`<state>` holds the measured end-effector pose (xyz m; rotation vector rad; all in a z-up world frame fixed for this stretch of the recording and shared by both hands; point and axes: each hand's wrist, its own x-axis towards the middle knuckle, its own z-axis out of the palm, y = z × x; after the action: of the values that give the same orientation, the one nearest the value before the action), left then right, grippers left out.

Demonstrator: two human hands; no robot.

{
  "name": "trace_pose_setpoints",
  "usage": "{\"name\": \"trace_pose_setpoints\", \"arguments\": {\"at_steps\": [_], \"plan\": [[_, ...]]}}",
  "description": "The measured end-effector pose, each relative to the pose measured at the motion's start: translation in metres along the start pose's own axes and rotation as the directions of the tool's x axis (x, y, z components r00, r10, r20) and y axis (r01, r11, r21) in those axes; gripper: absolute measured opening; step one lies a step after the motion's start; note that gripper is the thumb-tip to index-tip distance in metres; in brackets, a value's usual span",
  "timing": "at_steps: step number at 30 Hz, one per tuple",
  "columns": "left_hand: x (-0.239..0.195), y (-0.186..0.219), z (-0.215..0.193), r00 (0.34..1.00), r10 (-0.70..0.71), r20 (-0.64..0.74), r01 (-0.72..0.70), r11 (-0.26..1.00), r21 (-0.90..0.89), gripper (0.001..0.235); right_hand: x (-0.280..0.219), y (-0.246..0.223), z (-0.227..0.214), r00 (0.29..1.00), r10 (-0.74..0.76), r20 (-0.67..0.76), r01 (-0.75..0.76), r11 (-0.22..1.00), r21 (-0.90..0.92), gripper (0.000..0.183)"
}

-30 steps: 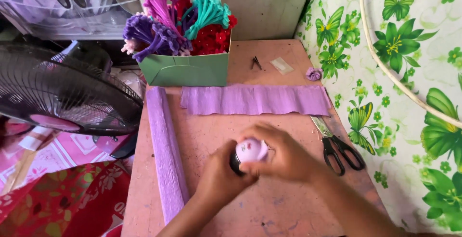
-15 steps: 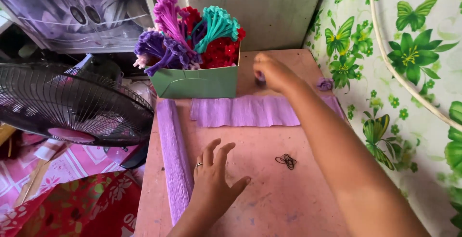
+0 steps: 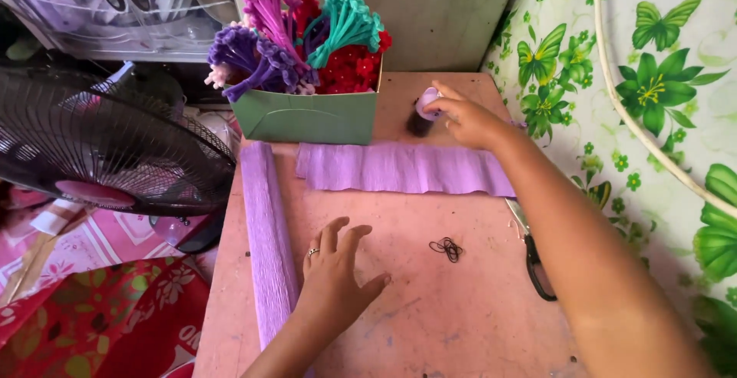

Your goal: Cutting and folding purple crepe paper into small bundles or strips for floral arrangements.

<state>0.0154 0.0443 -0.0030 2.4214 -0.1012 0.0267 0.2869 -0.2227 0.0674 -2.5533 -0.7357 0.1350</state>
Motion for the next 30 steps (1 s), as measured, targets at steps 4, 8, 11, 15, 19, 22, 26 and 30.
{"name": "trace_pose_setpoints", "arguments": {"at_steps": [4,8,11,15,19,22,26,30], "plan": [[-0.001,0.003,0.002,0.999,-0.019,0.032,0.019,1.000,-0.008,0.074,-0.001,-0.021,0.007,0.994,0.109,0.017,-0.108,0.994,-0.006,0.044],[0.000,-0.006,0.009,0.999,0.032,-0.030,-0.031,0.999,0.035,0.076,0.033,0.007,0.035,0.951,-0.175,-0.254,0.186,0.982,0.021,0.031],[0.002,-0.009,0.010,0.998,0.050,-0.044,-0.048,0.998,0.044,0.075,0.054,0.007,0.047,0.901,-0.210,-0.380,0.242,0.969,0.039,0.039],[0.003,-0.007,0.006,0.999,0.042,-0.035,-0.040,0.998,0.050,0.074,0.078,0.014,0.064,0.871,-0.251,-0.422,0.281,0.960,0.008,0.027],[0.004,-0.012,0.009,0.998,0.048,-0.041,-0.045,0.996,0.072,0.072,0.058,-0.020,0.052,0.922,-0.260,-0.286,0.288,0.956,0.061,0.026],[0.005,-0.013,0.009,0.999,0.032,-0.023,-0.029,0.996,0.087,0.070,0.025,-0.045,0.024,0.964,-0.156,-0.216,0.194,0.967,0.167,0.027],[0.005,-0.013,0.007,0.998,0.055,-0.042,-0.051,0.996,0.075,0.072,-0.036,-0.011,0.005,0.933,-0.080,-0.351,0.090,0.996,0.015,0.006],[0.006,-0.013,0.008,0.993,0.085,-0.077,-0.080,0.995,0.065,0.071,-0.112,-0.004,0.013,0.858,0.500,0.119,-0.454,0.845,-0.282,0.079]]}}
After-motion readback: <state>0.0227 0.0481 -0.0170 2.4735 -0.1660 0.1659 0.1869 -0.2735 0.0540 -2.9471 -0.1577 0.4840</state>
